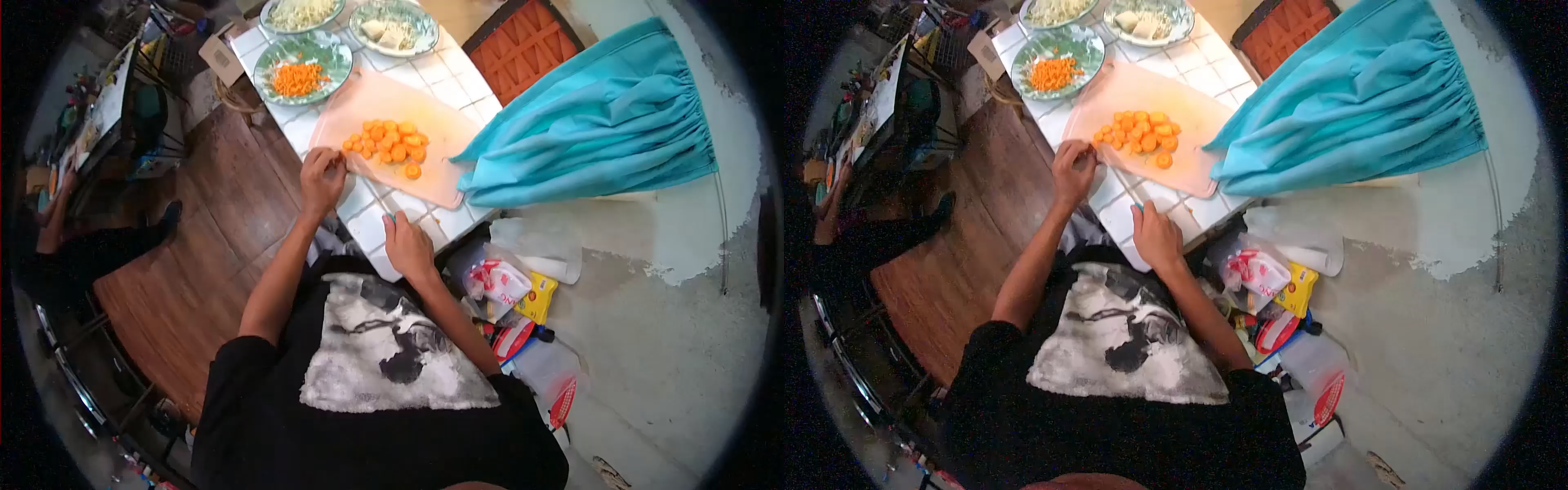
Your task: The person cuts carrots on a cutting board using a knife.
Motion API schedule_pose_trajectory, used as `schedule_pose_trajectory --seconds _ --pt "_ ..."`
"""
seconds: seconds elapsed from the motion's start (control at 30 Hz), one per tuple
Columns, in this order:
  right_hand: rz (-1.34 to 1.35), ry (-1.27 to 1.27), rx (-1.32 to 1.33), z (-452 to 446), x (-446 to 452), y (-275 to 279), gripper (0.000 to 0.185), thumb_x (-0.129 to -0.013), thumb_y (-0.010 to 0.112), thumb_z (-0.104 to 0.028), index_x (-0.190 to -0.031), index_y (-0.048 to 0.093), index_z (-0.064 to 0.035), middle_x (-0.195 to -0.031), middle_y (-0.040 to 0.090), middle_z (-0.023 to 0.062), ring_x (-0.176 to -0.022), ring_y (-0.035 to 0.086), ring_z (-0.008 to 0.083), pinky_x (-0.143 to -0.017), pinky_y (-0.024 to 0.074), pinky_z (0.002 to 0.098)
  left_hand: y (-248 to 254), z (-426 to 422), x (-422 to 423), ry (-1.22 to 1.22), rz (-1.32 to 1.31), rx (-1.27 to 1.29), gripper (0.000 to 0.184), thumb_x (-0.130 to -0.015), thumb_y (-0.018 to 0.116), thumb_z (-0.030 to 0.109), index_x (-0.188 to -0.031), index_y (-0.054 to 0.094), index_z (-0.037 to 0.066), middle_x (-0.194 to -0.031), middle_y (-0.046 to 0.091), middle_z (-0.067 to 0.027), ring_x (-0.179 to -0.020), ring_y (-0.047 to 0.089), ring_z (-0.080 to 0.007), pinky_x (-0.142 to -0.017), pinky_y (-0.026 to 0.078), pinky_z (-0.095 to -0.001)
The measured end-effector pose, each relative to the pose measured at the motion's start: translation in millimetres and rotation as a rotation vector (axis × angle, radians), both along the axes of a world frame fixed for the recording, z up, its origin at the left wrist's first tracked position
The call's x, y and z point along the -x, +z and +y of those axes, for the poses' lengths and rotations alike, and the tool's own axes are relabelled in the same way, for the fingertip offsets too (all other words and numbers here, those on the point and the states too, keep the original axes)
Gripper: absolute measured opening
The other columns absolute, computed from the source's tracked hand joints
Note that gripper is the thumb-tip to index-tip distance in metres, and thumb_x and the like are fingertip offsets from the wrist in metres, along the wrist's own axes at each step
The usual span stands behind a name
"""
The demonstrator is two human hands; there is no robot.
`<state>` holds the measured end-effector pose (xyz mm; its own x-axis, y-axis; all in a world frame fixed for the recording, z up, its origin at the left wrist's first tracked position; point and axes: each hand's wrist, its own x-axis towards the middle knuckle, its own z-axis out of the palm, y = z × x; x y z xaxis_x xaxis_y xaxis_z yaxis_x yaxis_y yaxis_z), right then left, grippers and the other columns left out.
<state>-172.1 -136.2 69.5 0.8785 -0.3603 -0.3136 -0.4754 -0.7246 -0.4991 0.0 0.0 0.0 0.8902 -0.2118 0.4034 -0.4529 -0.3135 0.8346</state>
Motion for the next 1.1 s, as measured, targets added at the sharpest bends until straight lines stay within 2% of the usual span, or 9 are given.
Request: schedule_pose_trajectory --seconds 0.1,0.23,0.37,0.57,0.6,0.73,0.87,0.93,1.1 --pt "0.027 0.028 0.018 -9.9 9.4 14.1 0.041 -0.107 0.045 -0.04 -0.098 0.057 -0.0017 -0.076 0.067 0.0292 -0.075 0.065 0.0526 -0.069 0.05 0.0629 0.1 -4.2 14.8 -0.007 0.041 0.022 0.016 -0.08 0.075 -0.004 -0.094 0.068 -0.002 -0.096 0.065 -0.0129 -0.081 0.066 -0.024 -0.072 0.056 -0.0321" --pt "-0.011 0.074 0.031 -12.0 -8.1 -0.7 0.039 -0.106 0.047 -0.037 -0.096 0.057 -0.0006 -0.073 0.066 0.0298 -0.07 0.065 0.0513 -0.066 0.0504 0.0619 -0.6 -3.4 -4.4 -0.018 0.004 0.074 0.015 -0.082 0.076 -0.003 -0.094 0.068 -0.003 -0.095 0.065 -0.0133 -0.08 0.067 -0.023 -0.07 0.055 -0.0317" --pt "0.001 0.103 0.012 -8.3 -15.3 -5.2 0.039 -0.107 0.048 -0.037 -0.096 0.056 0.0001 -0.075 0.067 0.0271 -0.073 0.067 0.0494 -0.067 0.0518 0.0602 -2.8 1.7 -3.0 -0.018 0.033 0.03 0.017 -0.082 0.076 -0.002 -0.098 0.068 -0.002 -0.099 0.067 -0.015 -0.089 0.067 -0.0304 -0.077 0.055 -0.0349" --pt "0.027 0.086 0.006 -8.7 -51.5 -14.0 0.046 -0.106 0.046 -0.039 -0.096 0.06 0.0029 -0.08 0.068 0.0312 -0.076 0.067 0.0504 -0.069 0.0523 0.0605 -11.9 0.5 -3.6 -0.01 -0.064 -0.051 0.016 -0.083 0.075 -0.002 -0.098 0.071 -0.001 -0.099 0.067 -0.0158 -0.092 0.067 -0.0321 -0.081 0.055 -0.0377" --pt "0.005 0.107 0.024 -9.7 -55.7 -13.3 0.047 -0.106 0.046 -0.04 -0.098 0.062 0.0036 -0.083 0.068 0.0317 -0.08 0.068 0.0499 -0.072 0.0528 0.06 -12.9 -3.0 -1.0 -0.008 0.011 -0.014 0.016 -0.083 0.075 -0.002 -0.098 0.071 -0.001 -0.098 0.067 -0.016 -0.092 0.067 -0.0324 -0.082 0.054 -0.0384" --pt "0.035 0.032 -0.06 -8.9 -56.9 0.1 0.049 -0.106 0.045 -0.04 -0.097 0.064 0.0042 -0.085 0.068 0.0332 -0.084 0.067 0.0508 -0.076 0.0517 0.0608 -10.2 -8.6 1.8 0.028 -0.034 0.021 0.016 -0.083 0.076 -0.002 -0.098 0.072 -0.002 -0.099 0.068 -0.0151 -0.089 0.067 -0.0302 -0.079 0.055 -0.0363" --pt "0.036 -0.004 -0.07 -12.3 -26.8 -21.1 0.048 -0.107 0.044 -0.041 -0.093 0.063 0.0012 -0.083 0.068 0.0319 -0.083 0.066 0.0521 -0.076 0.0507 0.0608 -6.1 -7.7 1.5 0.013 -0.003 0.034 0.016 -0.083 0.075 -0.002 -0.099 0.072 -0.001 -0.097 0.067 -0.0131 -0.086 0.067 -0.0246 -0.076 0.055 -0.0326" --pt "0.102 -0.041 -0.029 -8.0 -15.2 1.2 0.048 -0.106 0.045 -0.041 -0.093 0.063 0.0015 -0.083 0.069 0.0311 -0.083 0.067 0.0517 -0.077 0.0508 0.0616 -9.5 -6.0 -1.1 0.018 -0.006 0.045 0.016 -0.083 0.076 -0.001 -0.099 0.072 -0.001 -0.097 0.067 -0.012 -0.084 0.068 -0.0236 -0.075 0.056 -0.0318" --pt "0.101 -0.07 0.048 1.4 8.4 2.8 0.046 -0.107 0.045 -0.041 -0.094 0.061 0.0 -0.083 0.069 0.0287 -0.08 0.068 0.0495 -0.073 0.0523 0.0594 -15.9 -9.3 -1.0 0.044 0.018 0.058 0.018 -0.081 0.077 -0.001 -0.099 0.074 -0.001 -0.097 0.067 -0.0114 -0.081 0.068 -0.0211 -0.074 0.056 -0.0298"
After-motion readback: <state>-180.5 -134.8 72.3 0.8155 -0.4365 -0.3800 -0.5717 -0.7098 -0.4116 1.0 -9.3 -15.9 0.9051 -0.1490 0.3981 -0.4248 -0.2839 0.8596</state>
